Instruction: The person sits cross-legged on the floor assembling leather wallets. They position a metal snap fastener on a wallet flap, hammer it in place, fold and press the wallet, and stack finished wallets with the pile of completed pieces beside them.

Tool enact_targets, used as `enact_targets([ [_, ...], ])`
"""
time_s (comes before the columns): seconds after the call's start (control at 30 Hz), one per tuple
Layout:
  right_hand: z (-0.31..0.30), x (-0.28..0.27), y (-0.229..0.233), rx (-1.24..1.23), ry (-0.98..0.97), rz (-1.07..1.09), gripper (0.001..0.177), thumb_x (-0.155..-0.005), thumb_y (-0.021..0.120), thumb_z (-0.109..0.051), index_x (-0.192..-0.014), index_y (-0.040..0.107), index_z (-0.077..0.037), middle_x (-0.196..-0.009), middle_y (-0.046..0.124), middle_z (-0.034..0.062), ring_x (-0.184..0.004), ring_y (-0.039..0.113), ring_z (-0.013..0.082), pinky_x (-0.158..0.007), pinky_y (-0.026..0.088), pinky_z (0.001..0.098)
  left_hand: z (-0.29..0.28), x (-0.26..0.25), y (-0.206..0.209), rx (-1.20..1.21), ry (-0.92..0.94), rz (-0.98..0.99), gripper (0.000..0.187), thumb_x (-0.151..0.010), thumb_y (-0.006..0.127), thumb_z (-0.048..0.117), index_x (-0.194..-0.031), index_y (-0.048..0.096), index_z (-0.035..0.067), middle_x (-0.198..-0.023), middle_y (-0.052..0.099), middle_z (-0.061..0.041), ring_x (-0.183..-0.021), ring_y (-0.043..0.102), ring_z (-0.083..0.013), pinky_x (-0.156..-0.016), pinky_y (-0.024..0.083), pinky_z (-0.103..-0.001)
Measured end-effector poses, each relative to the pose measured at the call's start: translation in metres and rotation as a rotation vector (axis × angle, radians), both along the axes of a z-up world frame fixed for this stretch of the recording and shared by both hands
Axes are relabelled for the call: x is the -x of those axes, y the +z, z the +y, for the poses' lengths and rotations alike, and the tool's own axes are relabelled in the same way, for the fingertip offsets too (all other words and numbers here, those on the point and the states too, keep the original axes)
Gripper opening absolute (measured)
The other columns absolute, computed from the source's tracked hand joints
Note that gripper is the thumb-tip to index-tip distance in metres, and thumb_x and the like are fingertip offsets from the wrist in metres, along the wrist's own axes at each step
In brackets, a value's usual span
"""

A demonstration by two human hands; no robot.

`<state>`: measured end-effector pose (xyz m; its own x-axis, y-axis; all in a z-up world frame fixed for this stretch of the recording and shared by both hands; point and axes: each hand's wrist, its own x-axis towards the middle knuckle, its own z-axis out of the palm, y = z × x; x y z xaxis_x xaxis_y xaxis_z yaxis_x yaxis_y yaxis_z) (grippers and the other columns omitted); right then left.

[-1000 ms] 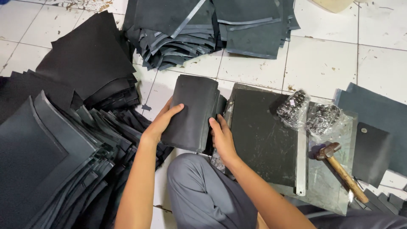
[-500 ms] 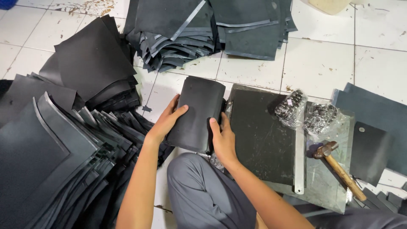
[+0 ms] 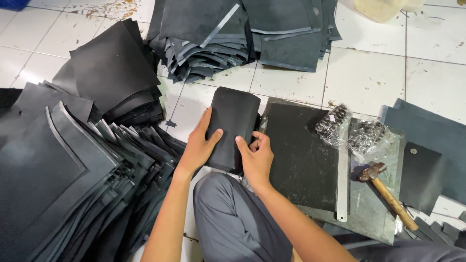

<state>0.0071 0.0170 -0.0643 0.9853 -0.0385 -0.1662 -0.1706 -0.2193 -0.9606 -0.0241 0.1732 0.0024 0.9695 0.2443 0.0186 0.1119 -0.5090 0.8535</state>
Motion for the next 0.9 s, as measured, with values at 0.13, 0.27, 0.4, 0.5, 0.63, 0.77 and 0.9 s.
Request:
enact_targets([
  [0.13, 0.0, 0.008, 0.01, 0.027, -0.045, -0.044, 0.051, -0.085, 0.082, -0.038, -0.121, 0.066, -0.006, -0.067, 0.052, 0.004, -0.07, 0.061, 0.0237, -0.072, 0.051, 0.0402, -0.001, 0.002, 0.0, -0.033, -0.009, -0.011, 0.07, -0.102, 0.055, 0.03, -0.162, 0.028, 0.005, -0.162, 0.029, -0.031, -0.148, 0.029, -0.0486, -0.119, 0.033, -0.056],
  [0.27, 0.001, 0.008, -0.001, -0.077, -0.075, -0.142, 0.042, -0.087, 0.081, -0.03, -0.115, 0.067, -0.003, -0.063, 0.049, 0.0044, -0.063, 0.056, 0.0193, -0.067, 0.049, 0.0354, 0.001, 0.001, -0.007, -0.056, 0.003, 0.001, 0.07, -0.102, 0.056, 0.034, -0.162, 0.028, 0.012, -0.163, 0.03, -0.027, -0.148, 0.031, -0.0455, -0.119, 0.035, -0.053],
  [0.4, -0.003, -0.004, -0.018, -0.216, 0.059, -0.131, 0.025, -0.087, 0.083, -0.026, -0.099, 0.074, -0.006, -0.058, 0.05, 0.0, -0.058, 0.052, 0.0109, -0.06, 0.046, 0.0291, 0.006, 0.0, -0.015, -0.075, 0.015, 0.012, 0.072, -0.102, 0.056, 0.038, -0.163, 0.028, 0.012, -0.163, 0.028, -0.028, -0.148, 0.03, -0.046, -0.119, 0.036, -0.053],
  [0.5, -0.007, -0.004, -0.004, -0.391, 0.084, -0.131, 0.012, -0.09, 0.079, -0.018, -0.095, 0.076, -0.008, -0.059, 0.053, -0.0053, -0.06, 0.048, 0.0055, -0.058, 0.043, 0.0204, 0.007, 0.001, -0.009, -0.118, 0.042, 0.033, 0.074, -0.1, 0.059, 0.045, -0.16, 0.035, 0.01, -0.164, 0.027, -0.026, -0.15, 0.03, -0.0429, -0.121, 0.033, -0.051],
  [0.63, -0.032, 0.005, 0.004, -0.713, 0.148, 0.056, 0.004, -0.096, 0.071, -0.011, -0.097, 0.071, -0.008, -0.058, 0.036, -0.0106, -0.041, 0.033, -0.0014, -0.037, 0.028, 0.0158, -0.012, 0.012, 0.011, -0.171, 0.061, -0.109, 0.056, -0.102, 0.057, 0.032, -0.148, 0.05, 0.0, -0.156, 0.037, -0.033, -0.146, 0.034, -0.0493, -0.12, 0.031, -0.056],
  [0.77, -0.081, 0.013, -0.019, -0.91, 0.195, 0.184, 0.015, -0.1, 0.068, -0.019, -0.089, 0.059, -0.015, -0.059, 0.029, -0.0113, -0.041, 0.034, 0.0011, -0.04, 0.029, 0.0176, -0.042, 0.024, 0.023, -0.206, 0.026, -0.273, 0.043, -0.099, 0.062, 0.027, -0.135, 0.064, 0.003, -0.135, 0.059, -0.027, -0.131, 0.053, -0.0462, -0.112, 0.041, -0.053],
  [0.9, -0.133, 0.036, -0.031, -0.963, 0.141, 0.295, 0.021, -0.103, 0.064, -0.019, -0.088, 0.05, -0.014, -0.062, 0.025, -0.0075, -0.044, 0.027, 0.0057, -0.044, 0.026, 0.0216, -0.086, 0.022, 0.003, -0.067, -0.012, -0.061, 0.049, -0.088, 0.075, 0.033, -0.132, 0.069, 0.013, -0.101, 0.077, -0.017, -0.105, 0.073, -0.0357, -0.087, 0.059, -0.044],
])
